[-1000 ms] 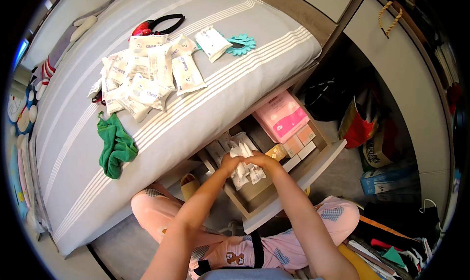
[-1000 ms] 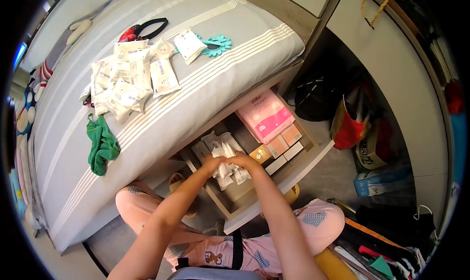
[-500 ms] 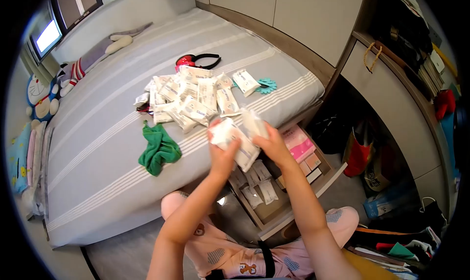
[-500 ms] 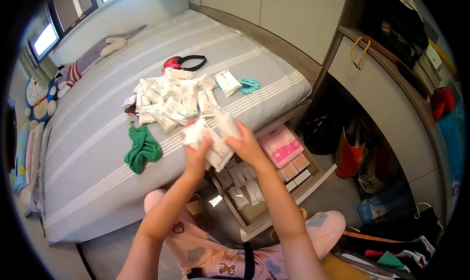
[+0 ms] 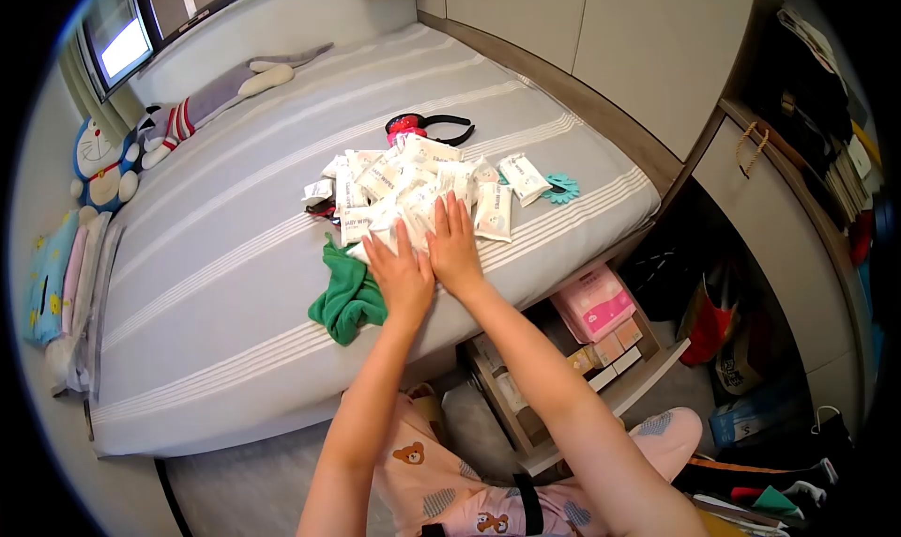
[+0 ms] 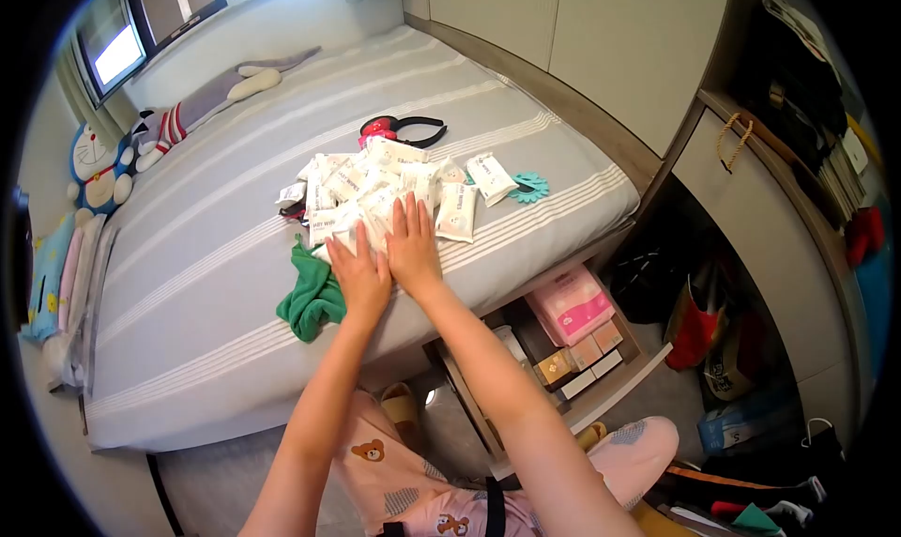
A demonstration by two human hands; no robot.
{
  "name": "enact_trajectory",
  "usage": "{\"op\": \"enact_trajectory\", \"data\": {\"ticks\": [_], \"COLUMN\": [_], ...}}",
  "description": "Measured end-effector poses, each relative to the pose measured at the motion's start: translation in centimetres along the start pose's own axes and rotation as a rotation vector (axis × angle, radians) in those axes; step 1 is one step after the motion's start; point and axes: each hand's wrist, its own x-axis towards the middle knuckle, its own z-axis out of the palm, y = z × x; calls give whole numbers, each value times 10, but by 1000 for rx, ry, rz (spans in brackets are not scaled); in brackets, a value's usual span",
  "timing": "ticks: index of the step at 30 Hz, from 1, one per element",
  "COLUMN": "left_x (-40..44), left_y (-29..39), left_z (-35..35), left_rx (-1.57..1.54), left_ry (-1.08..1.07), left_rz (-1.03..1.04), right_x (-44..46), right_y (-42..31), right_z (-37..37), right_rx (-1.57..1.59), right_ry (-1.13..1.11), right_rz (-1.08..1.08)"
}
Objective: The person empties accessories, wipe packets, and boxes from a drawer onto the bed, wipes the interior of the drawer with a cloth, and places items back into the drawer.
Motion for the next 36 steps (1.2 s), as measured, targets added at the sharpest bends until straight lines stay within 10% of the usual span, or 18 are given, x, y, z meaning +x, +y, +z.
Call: {"op": "enact_trajectory", "data": {"ticks": [4, 12, 18, 25, 28, 33, 36], "left_x": [16, -9, -30, -48, -100, -223, -241], "left_y": [-4, 19, 32, 56, 80, 99, 83], "left_z": [8, -26, -19, -28, -5, 83, 144], "left_rx": [57, -184, 144, 13, -556, -765, -537], "left_ry": [3, 297, 146, 307, -127, -950, -1081], "left_rz": [-4, 293, 242, 499, 687, -275, -608], "right_x": [15, -62, -189, -262, -272, -276, -290], "right_y": [4, 16, 95, 145, 154, 159, 160], "right_z": [-19, -116, -154, -125, -102, -71, -68], "right_rx": [-247, 176, 52, 136, 56, -102, -163], "right_ry": [-178, 247, 201, -659, -913, -1034, -1090], "right_rz": [102, 3, 446, 959, 910, 904, 760]}}
